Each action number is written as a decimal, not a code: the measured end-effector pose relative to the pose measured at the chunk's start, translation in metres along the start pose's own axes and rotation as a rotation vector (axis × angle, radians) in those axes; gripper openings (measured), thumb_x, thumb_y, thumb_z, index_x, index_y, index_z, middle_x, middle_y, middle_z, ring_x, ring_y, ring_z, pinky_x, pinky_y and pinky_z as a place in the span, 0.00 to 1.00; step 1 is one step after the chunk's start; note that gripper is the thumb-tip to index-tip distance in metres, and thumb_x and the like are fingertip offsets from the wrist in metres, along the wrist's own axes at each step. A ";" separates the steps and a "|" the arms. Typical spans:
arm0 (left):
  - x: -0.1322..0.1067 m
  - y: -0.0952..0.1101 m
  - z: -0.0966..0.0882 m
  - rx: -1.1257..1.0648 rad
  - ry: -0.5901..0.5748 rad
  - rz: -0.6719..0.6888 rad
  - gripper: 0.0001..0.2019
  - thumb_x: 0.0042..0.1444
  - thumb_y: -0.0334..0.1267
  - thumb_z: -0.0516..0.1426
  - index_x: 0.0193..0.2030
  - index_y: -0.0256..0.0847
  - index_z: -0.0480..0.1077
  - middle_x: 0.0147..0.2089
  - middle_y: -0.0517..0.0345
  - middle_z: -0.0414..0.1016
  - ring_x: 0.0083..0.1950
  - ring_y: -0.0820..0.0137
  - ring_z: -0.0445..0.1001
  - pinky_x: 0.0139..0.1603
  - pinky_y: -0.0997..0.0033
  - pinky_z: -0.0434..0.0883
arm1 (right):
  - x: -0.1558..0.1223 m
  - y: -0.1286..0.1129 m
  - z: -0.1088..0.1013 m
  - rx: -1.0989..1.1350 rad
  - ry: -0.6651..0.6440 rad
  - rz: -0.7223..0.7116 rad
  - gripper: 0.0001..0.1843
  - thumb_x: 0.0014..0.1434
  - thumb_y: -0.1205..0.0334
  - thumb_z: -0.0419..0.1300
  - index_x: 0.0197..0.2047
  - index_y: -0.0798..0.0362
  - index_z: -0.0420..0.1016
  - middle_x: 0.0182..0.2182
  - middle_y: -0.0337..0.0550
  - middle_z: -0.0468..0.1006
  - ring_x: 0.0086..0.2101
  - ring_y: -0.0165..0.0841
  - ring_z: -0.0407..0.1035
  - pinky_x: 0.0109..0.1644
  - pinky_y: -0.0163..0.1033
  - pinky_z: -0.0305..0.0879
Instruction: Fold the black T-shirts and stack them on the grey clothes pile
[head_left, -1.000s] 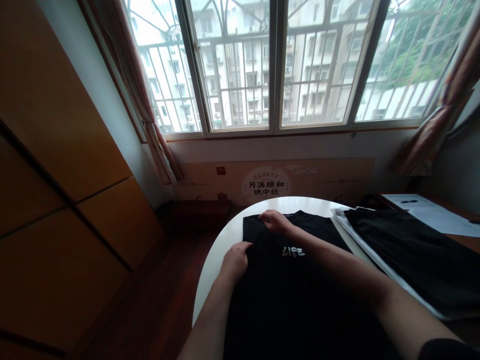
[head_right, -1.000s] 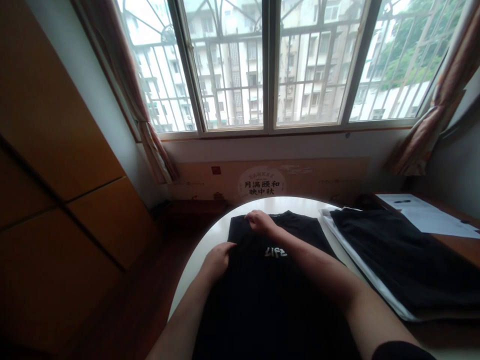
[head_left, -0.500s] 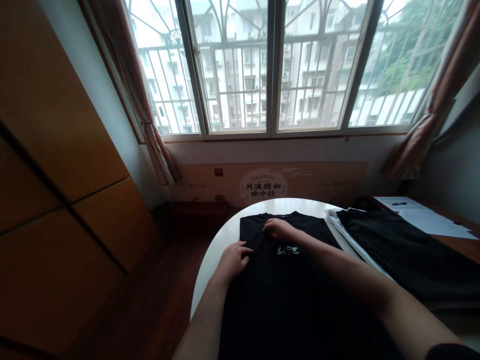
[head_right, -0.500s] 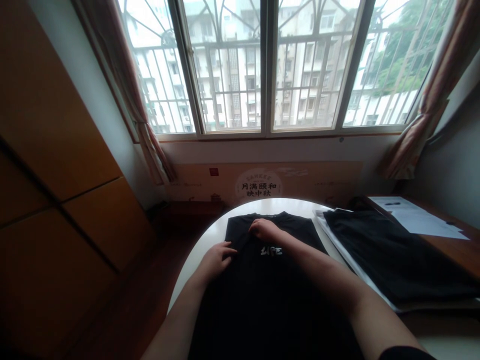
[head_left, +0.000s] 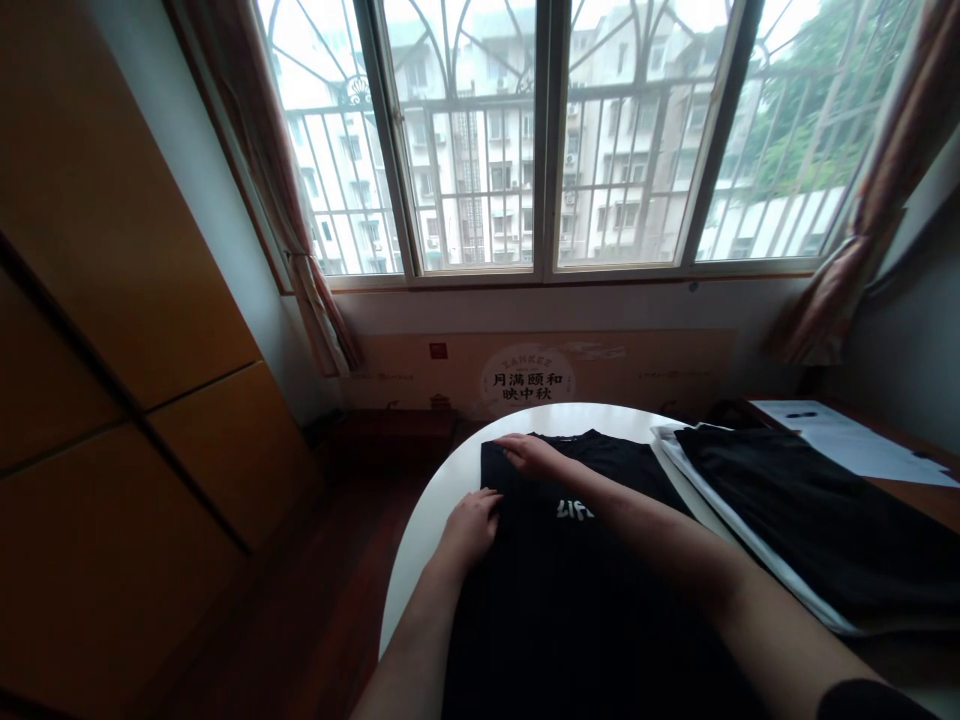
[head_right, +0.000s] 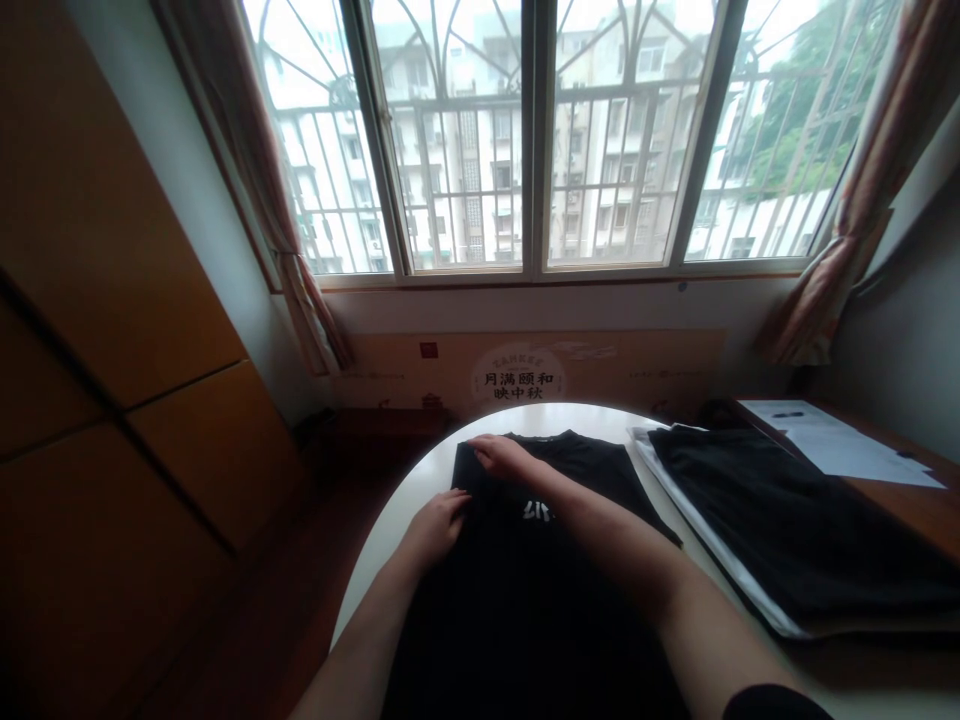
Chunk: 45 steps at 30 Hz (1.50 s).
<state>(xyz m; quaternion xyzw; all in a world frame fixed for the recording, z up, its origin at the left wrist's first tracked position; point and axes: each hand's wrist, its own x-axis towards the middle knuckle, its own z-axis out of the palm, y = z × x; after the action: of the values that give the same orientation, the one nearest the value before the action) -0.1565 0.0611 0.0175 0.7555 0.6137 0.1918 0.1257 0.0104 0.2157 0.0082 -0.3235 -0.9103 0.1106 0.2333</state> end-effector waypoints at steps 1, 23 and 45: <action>0.000 -0.001 0.000 0.005 -0.008 0.002 0.20 0.61 0.31 0.53 0.58 0.42 0.75 0.64 0.54 0.73 0.65 0.64 0.69 0.68 0.67 0.62 | 0.007 -0.004 0.009 0.002 -0.020 -0.010 0.24 0.70 0.61 0.49 0.66 0.55 0.67 0.64 0.48 0.70 0.62 0.39 0.64 0.66 0.40 0.59; 0.002 -0.007 0.005 0.136 -0.030 -0.069 0.28 0.66 0.42 0.50 0.72 0.40 0.59 0.76 0.45 0.50 0.76 0.56 0.47 0.75 0.50 0.46 | 0.011 -0.010 0.012 -0.126 0.011 0.176 0.31 0.72 0.51 0.44 0.75 0.45 0.45 0.74 0.46 0.47 0.72 0.44 0.36 0.72 0.61 0.29; 0.010 -0.007 0.015 0.305 -0.125 -0.195 0.34 0.64 0.54 0.47 0.74 0.46 0.52 0.77 0.41 0.42 0.77 0.48 0.39 0.71 0.34 0.37 | -0.459 -0.091 -0.100 -0.358 0.419 0.460 0.35 0.70 0.50 0.48 0.75 0.37 0.39 0.71 0.46 0.56 0.68 0.52 0.53 0.65 0.70 0.56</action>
<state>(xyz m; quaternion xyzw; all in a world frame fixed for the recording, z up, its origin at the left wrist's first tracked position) -0.1542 0.0732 0.0023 0.7133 0.6968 0.0360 0.0657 0.3241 -0.1431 -0.0350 -0.5715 -0.7509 -0.0697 0.3235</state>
